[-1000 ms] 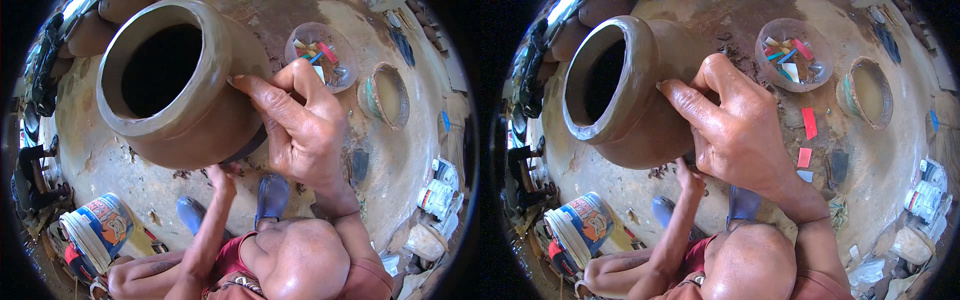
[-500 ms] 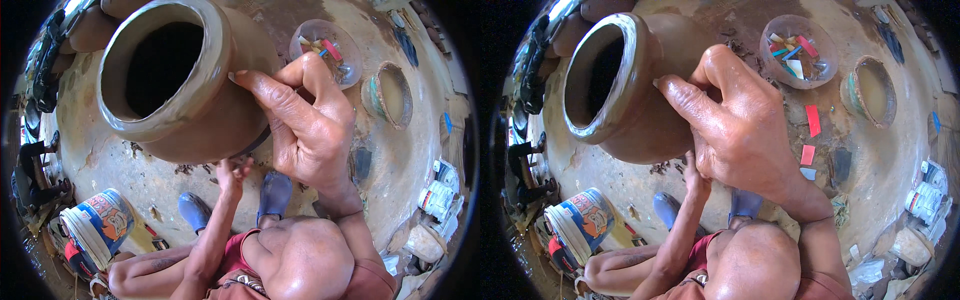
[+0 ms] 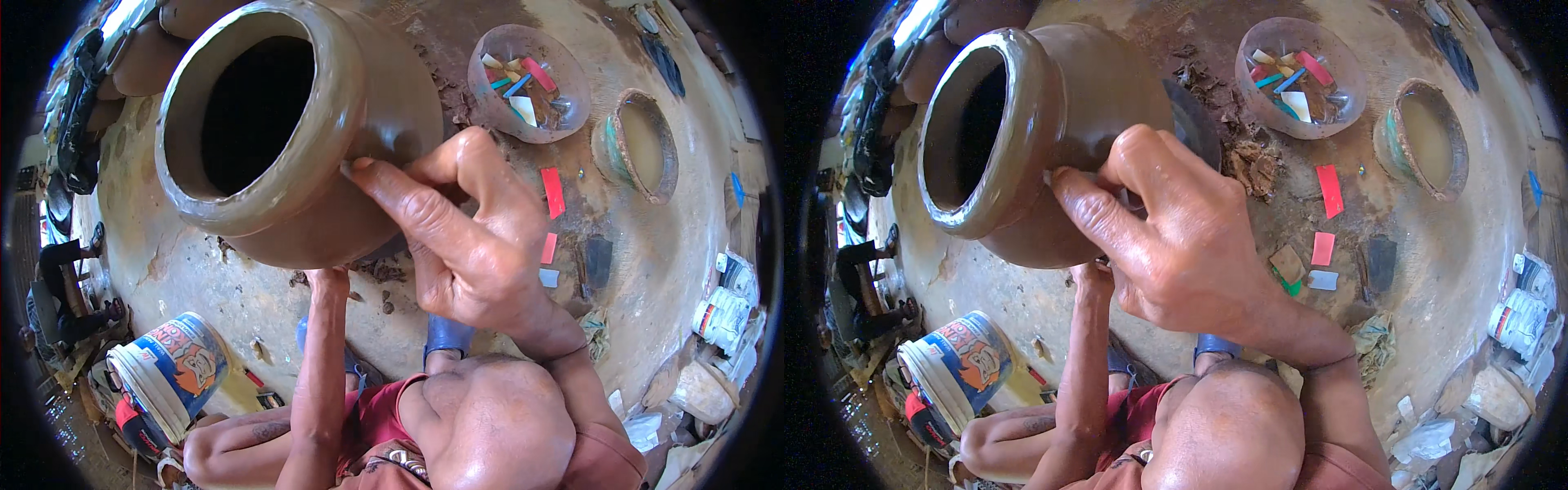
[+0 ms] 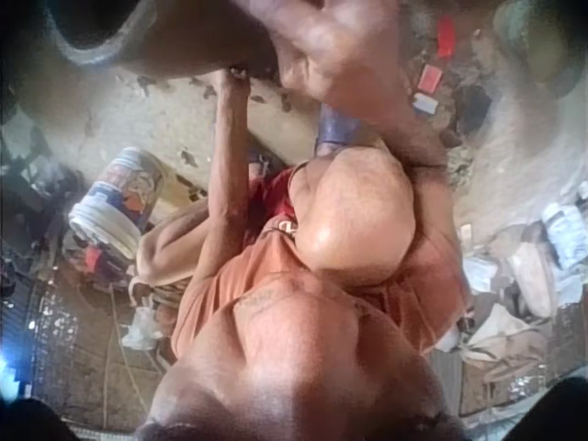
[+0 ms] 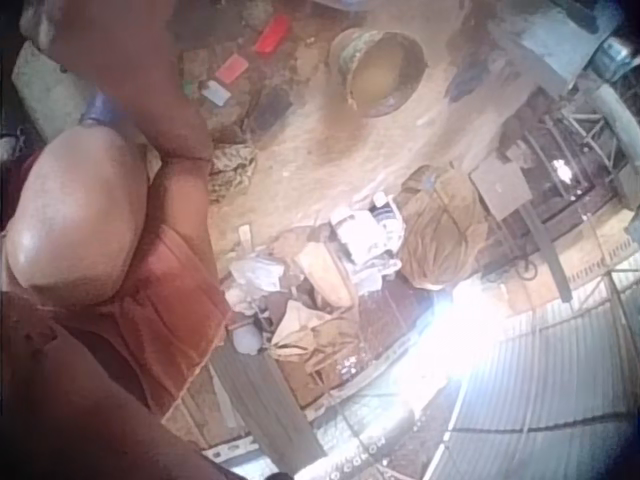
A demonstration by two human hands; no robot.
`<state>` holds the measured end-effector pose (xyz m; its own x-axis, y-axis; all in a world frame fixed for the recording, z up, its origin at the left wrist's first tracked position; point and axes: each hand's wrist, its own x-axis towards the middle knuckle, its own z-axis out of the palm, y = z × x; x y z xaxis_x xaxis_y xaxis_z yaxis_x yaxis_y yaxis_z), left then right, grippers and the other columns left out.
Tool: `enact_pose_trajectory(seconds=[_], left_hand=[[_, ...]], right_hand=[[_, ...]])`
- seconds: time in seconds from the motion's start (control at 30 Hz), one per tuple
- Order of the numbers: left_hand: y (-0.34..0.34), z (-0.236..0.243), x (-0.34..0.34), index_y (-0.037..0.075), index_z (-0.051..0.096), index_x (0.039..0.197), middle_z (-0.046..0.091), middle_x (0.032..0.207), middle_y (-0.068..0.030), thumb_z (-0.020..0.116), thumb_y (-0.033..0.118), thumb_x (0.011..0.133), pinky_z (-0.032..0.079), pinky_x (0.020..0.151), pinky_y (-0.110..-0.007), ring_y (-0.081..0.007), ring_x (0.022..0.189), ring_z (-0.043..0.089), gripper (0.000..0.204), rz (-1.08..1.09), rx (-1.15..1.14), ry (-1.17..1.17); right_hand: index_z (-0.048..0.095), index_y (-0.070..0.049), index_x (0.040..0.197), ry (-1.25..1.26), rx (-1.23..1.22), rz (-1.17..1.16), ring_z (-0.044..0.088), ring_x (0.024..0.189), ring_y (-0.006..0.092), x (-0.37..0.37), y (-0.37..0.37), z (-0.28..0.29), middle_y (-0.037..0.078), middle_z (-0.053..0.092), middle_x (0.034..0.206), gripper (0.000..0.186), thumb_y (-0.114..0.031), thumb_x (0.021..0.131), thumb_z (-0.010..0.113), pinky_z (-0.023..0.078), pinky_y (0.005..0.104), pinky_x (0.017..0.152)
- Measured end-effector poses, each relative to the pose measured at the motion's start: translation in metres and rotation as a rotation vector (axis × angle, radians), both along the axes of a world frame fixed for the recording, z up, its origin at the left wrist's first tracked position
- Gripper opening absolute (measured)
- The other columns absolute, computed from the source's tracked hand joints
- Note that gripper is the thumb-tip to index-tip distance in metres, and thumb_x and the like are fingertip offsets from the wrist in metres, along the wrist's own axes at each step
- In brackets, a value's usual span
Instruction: The person smooths the exterior and interior rim of a clay pot using a piece of cloth and a small smoothing tool while the pot sits on a manual wheel.
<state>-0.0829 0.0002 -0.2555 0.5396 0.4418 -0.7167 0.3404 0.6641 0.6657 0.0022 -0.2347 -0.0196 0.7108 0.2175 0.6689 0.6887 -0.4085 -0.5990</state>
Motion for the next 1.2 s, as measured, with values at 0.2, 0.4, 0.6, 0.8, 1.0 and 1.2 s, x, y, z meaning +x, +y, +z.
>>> enact_pose_trajectory(seconds=[0.2, 0.4, 0.6, 0.8, 1.0, 1.2], left_hand=[[0.011, -0.005, 0.016, 0.012, 0.054, 0.142, 0.066, 0.134, -0.0108, 0.065, 0.047, 0.103, 0.057, 0.084, -0.045, -0.0236, 0.115, 0.067, 0.053, -0.018, 0.029, -0.040], [0.046, 0.012, 0.049, 0.009, 0.054, 0.141, 0.066, 0.132, -0.0132, 0.063, 0.050, 0.104, 0.058, 0.079, -0.043, -0.0240, 0.110, 0.069, 0.055, -0.041, 0.115, -0.127], [0.042, 0.008, 0.045, 0.007, 0.054, 0.139, 0.066, 0.131, -0.0156, 0.061, 0.053, 0.106, 0.060, 0.075, -0.041, -0.0243, 0.105, 0.070, 0.057, -0.014, 0.154, -0.136], [-0.042, -0.014, -0.040, 0.005, 0.054, 0.138, 0.066, 0.130, -0.0180, 0.058, 0.056, 0.107, 0.061, 0.070, -0.038, -0.0247, 0.100, 0.072, 0.060, -0.137, -0.037, -0.024], [-0.059, 0.002, -0.026, 0.003, 0.056, 0.138, 0.064, 0.132, -0.0211, 0.061, 0.058, 0.104, 0.063, 0.074, -0.050, -0.0329, 0.099, 0.073, 0.064, -0.183, -0.101, 0.052], [0.057, -0.033, -0.010, 0.006, 0.055, 0.141, 0.066, 0.133, -0.0145, 0.064, 0.045, 0.105, 0.065, 0.074, -0.045, -0.0289, 0.106, 0.071, 0.054, -0.031, -0.227, -0.356]], right_hand=[[0.082, -0.002, 0.116, 0.006, -0.015, 0.048, 0.057, 0.068, 0.0159, -0.008, -0.003, 0.001, 0.006, 0.062, 0.085, 0.046, 0.010, 0.073, 0.076, 0.045, 0.0298, 0.055], [0.082, -0.003, 0.111, 0.012, 0.030, -0.247, 0.064, 0.078, 0.0159, 0.041, -0.032, 0.000, 0.008, 0.069, 0.088, 0.022, 0.007, 0.094, 0.072, 0.051, 0.0292, 0.068], [0.081, -0.003, 0.112, 0.022, 0.075, -0.125, 0.071, 0.093, 0.0179, 0.072, -0.024, -0.029, 0.010, 0.075, 0.100, 0.023, 0.009, 0.095, 0.070, 0.055, 0.0294, 0.083], [0.079, -0.003, 0.110, 0.039, 0.117, -0.121, 0.073, 0.084, 0.0265, 0.047, -0.018, -0.023, 0.014, 0.072, 0.096, 0.031, 0.015, 0.089, 0.065, 0.058, 0.0344, 0.074], [0.080, -0.004, 0.112, 0.013, 0.121, -0.211, 0.072, 0.081, 0.0254, 0.031, -0.024, -0.036, 0.013, 0.072, 0.097, 0.031, 0.013, 0.087, 0.072, 0.058, 0.0335, 0.072], [0.081, -0.005, 0.112, 0.039, 0.191, -0.237, 0.072, 0.081, 0.0251, 0.017, -0.008, -0.032, 0.013, 0.071, 0.097, 0.030, 0.012, 0.088, 0.074, 0.057, 0.0336, 0.070]])
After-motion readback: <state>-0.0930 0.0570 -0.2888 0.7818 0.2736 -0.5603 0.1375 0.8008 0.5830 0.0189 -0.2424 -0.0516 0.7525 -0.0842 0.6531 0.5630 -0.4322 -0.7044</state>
